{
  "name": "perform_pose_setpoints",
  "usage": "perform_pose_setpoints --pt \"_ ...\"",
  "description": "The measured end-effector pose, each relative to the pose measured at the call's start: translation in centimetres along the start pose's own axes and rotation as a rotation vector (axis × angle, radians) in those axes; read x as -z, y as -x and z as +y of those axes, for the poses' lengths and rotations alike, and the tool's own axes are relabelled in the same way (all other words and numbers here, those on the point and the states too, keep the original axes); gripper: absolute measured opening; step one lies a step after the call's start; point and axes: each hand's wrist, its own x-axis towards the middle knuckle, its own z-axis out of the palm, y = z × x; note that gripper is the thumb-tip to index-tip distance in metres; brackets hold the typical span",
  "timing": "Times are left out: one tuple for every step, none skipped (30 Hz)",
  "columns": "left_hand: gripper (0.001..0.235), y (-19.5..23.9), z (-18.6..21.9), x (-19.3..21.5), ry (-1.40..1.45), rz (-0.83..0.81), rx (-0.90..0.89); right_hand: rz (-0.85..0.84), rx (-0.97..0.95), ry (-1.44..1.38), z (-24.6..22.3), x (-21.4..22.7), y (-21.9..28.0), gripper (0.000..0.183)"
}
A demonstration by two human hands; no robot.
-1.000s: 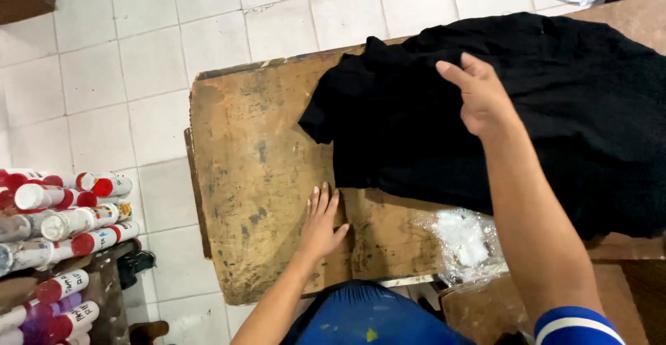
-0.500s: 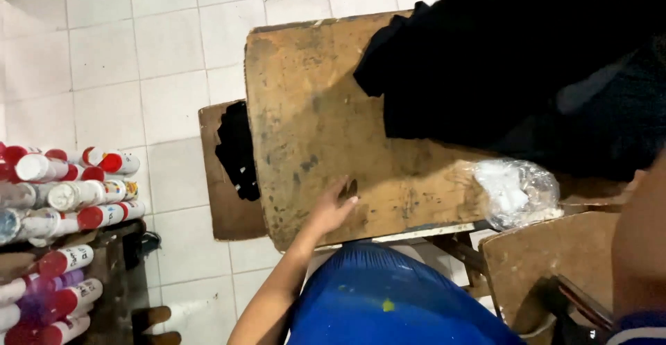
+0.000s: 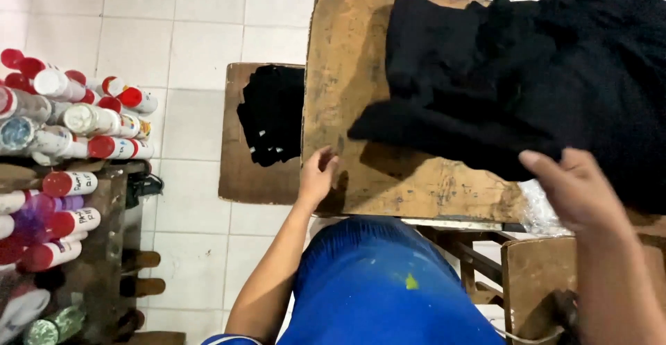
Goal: Positioning a black shirt on a table, placing a small logo label on the sleeve, and ironing it to adhere the logo.
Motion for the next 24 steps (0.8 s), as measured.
perform_pose_setpoints --pt "0.042 0.8 0.6 0.5 0.006 0.004 0.007 -0.006 0.000 0.008 4.0 -1.5 -0.8 0.058" --pt "0.043 1.4 1.2 1.0 -0.006 0.059 0.092 -0.041 -0.132 -0.196 8.1 -3.0 -1.7 0.035" --pt "0.044 2.0 1.9 1.5 -0.018 0.113 0.178 -0.073 -0.267 -0.398 12.2 -4.4 -2.7 0.017" --pt "0.044 1.9 1.6 1.3 -0.016 0.117 0.183 -0.079 -0.268 -0.395 11.9 -5.3 -1.9 0.017" --pt "0.045 1.7 1.2 1.1 -0.076 0.099 0.144 -0.073 -0.313 -0.515 11.7 -6.2 -1.2 0.016" --pt "0.046 2.1 0.6 0.8 -0.138 0.080 0.113 -0.070 -0.368 -0.634 11.7 -7.2 -0.1 0.022" --pt "0.046 2.1 1.0 -0.1 -0.139 0.083 0.127 -0.078 -0.378 -0.628 11.9 -7.3 0.2 0.022" --pt "0.048 1.9 1.5 -0.9 -0.149 -0.005 0.113 -0.073 -0.393 -0.593 12.0 -7.6 0.5 0.025" --pt "0.051 1.7 2.0 -1.8 -0.159 -0.094 0.100 -0.068 -0.407 -0.557 12.2 -7.8 0.7 0.028" --pt "0.051 1.3 1.7 -3.1 -0.167 -0.098 0.101 -0.067 -0.412 -0.563 12.5 -7.9 0.6 0.028" --pt "0.030 0.9 1.5 -4.4 -0.280 -0.105 0.089 -0.060 -0.366 -0.502 12.8 -8.0 0.4 0.025" --pt "0.028 0.5 1.3 -6.0 -0.388 -0.116 0.073 -0.048 -0.318 -0.437 13.1 -7.8 0.3 0.021" --pt "0.028 0.0 1.1 -7.1 -0.392 -0.124 0.071 -0.040 -0.323 -0.441 12.7 -7.7 0.2 0.021" --pt "0.034 0.0 0.6 -8.2 -0.442 -0.164 0.113 -0.029 -0.301 -0.337 12.3 -7.5 0.3 0.015" --pt "0.054 0.0 0.1 -9.3 -0.491 -0.203 0.155 -0.019 -0.280 -0.234 12.0 -7.3 0.3 0.026" --pt "0.054 0.0 -1.1 -9.8 -0.494 -0.209 0.161 -0.020 -0.288 -0.234 13.0 -7.3 0.1 0.026" --pt "0.036 0.1 -2.3 -10.3 -0.423 -0.166 0.129 -0.041 -0.269 -0.375 13.9 -7.2 -0.2 0.028" --pt "0.020 -0.6 -3.0 -10.7 -0.350 -0.117 0.085 -0.059 -0.235 -0.520 14.5 -7.1 -1.1 0.031" --pt "0.020 -0.2 -1.2 -9.4 -0.353 -0.116 0.080 -0.058 -0.232 -0.524 13.5 -6.0 -1.5 0.031" --pt "0.020 0.5 0.5 -8.2 -0.191 -0.078 0.013 0.040 -0.254 -0.538 12.6 -4.8 -1.7 0.026" --pt "0.020 1.2 2.1 -7.0 -0.029 -0.040 -0.054 0.138 -0.278 -0.552 11.6 -3.7 -1.8 0.021" --pt "0.020 1.6 3.7 -5.4 -0.027 -0.045 -0.059 0.145 -0.275 -0.552 11.0 -2.3 -2.0 0.021" --pt "0.013 1.9 5.1 -3.7 0.093 0.012 -0.066 0.274 -0.219 -0.603 10.3 -0.9 -2.2 0.032" --pt "0.009 2.5 6.5 -2.0 0.213 0.066 -0.068 0.403 -0.164 -0.652 9.7 0.4 -2.1 0.047"
